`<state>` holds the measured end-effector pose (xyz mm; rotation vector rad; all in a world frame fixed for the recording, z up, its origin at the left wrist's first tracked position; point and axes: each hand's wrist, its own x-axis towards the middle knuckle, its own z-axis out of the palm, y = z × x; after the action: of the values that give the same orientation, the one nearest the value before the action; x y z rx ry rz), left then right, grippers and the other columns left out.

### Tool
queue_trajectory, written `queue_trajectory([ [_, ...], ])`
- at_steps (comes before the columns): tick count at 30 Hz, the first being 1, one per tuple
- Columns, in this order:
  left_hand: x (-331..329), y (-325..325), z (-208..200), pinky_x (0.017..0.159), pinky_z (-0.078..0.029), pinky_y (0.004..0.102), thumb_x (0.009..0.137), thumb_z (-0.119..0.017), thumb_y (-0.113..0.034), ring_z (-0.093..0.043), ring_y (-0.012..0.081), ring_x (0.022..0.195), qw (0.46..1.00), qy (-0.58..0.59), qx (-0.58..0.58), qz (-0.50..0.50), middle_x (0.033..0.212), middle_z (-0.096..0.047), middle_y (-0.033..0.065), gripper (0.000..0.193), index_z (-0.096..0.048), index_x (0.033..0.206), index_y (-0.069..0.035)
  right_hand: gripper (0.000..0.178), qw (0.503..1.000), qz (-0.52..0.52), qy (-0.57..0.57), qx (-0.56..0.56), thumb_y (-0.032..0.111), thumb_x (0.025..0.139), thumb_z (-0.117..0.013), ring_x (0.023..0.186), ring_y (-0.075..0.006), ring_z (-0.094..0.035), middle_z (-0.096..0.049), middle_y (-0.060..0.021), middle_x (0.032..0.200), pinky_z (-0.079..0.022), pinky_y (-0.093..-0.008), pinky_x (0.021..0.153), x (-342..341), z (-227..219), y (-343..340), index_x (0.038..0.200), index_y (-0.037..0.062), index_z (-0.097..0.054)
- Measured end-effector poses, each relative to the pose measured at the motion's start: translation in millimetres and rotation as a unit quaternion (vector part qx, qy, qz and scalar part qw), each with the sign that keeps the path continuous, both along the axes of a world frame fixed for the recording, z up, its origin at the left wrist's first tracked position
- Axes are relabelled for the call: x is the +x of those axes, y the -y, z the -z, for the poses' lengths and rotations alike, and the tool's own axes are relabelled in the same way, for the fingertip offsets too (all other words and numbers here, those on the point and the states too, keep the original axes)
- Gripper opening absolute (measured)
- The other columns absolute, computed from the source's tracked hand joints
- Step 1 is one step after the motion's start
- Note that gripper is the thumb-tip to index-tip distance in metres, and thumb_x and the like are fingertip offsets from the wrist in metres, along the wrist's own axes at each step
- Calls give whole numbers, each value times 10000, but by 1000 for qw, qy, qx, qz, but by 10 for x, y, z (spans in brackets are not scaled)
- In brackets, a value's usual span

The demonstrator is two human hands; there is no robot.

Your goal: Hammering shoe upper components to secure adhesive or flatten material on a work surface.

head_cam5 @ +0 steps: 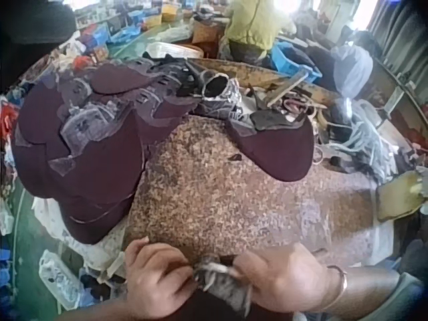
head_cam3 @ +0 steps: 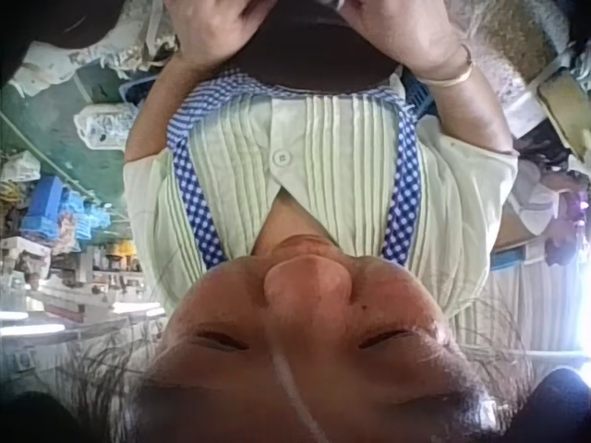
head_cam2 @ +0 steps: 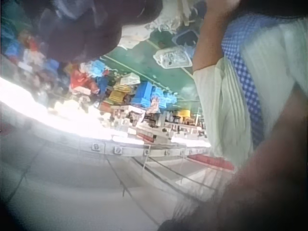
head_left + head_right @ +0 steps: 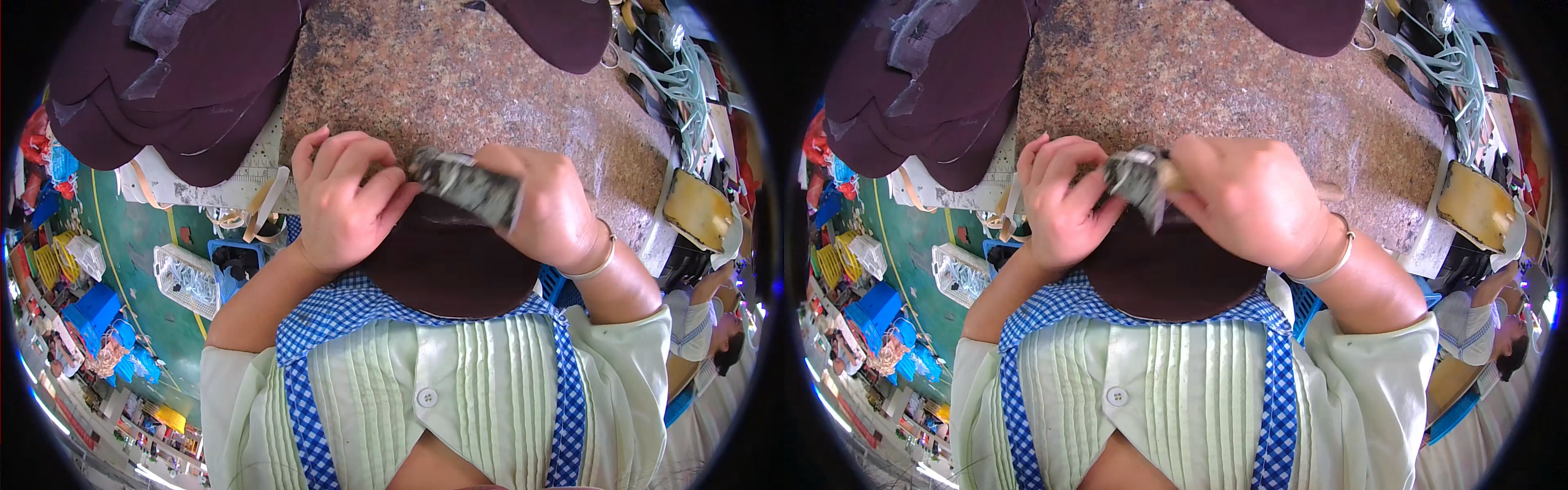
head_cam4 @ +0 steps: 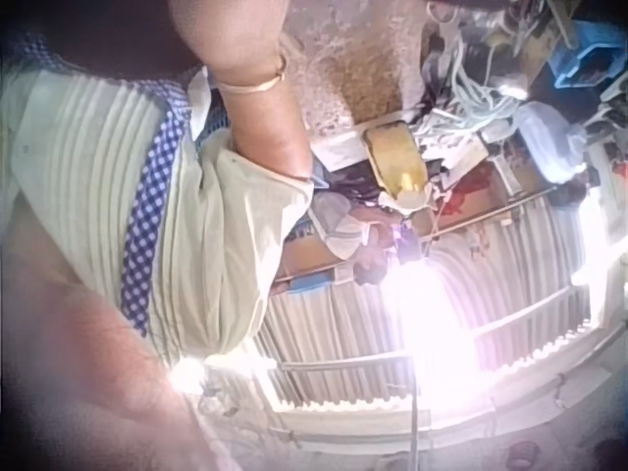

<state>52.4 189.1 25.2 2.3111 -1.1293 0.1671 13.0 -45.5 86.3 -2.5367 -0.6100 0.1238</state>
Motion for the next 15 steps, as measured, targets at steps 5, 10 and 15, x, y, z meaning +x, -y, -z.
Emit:
queue_trajectory([
  [5, 15, 136, 23, 916, -458, 442, 642, -869, -262, -588, 310, 1058, 998, -33, -46, 3, 1142, -608, 92, 556, -680, 1115, -39, 292, 964, 255, 71, 21, 35, 786, -724, 787, -371, -631, -622, -164, 854, -512, -444, 696, -152, 185, 127, 1038, 35, -576],
  [10, 9, 310, 8, 823, -485, 419, 688, -789, -59, -610, 345, 996, 956, -260, -89, 105, 1057, -604, 141, 407, -593, 1040, -6, 332, 977, 190, 26, 92, 12, 727, -726, 826, -391, -624, -633, -170, 900, -507, -440, 713, -270, 192, 2, 1027, 40, -587],
  [15, 263, 245, -408, 879, -526, 378, 743, -848, -127, -646, 295, 1031, 928, -293, -188, 128, 1152, -627, 128, 506, -598, 1176, -45, 224, 925, 301, -120, 198, -72, 748, -717, 820, -201, -662, -656, -85, 851, -524, -326, 701, -432, -195, 473, 946, 15, -659],
])
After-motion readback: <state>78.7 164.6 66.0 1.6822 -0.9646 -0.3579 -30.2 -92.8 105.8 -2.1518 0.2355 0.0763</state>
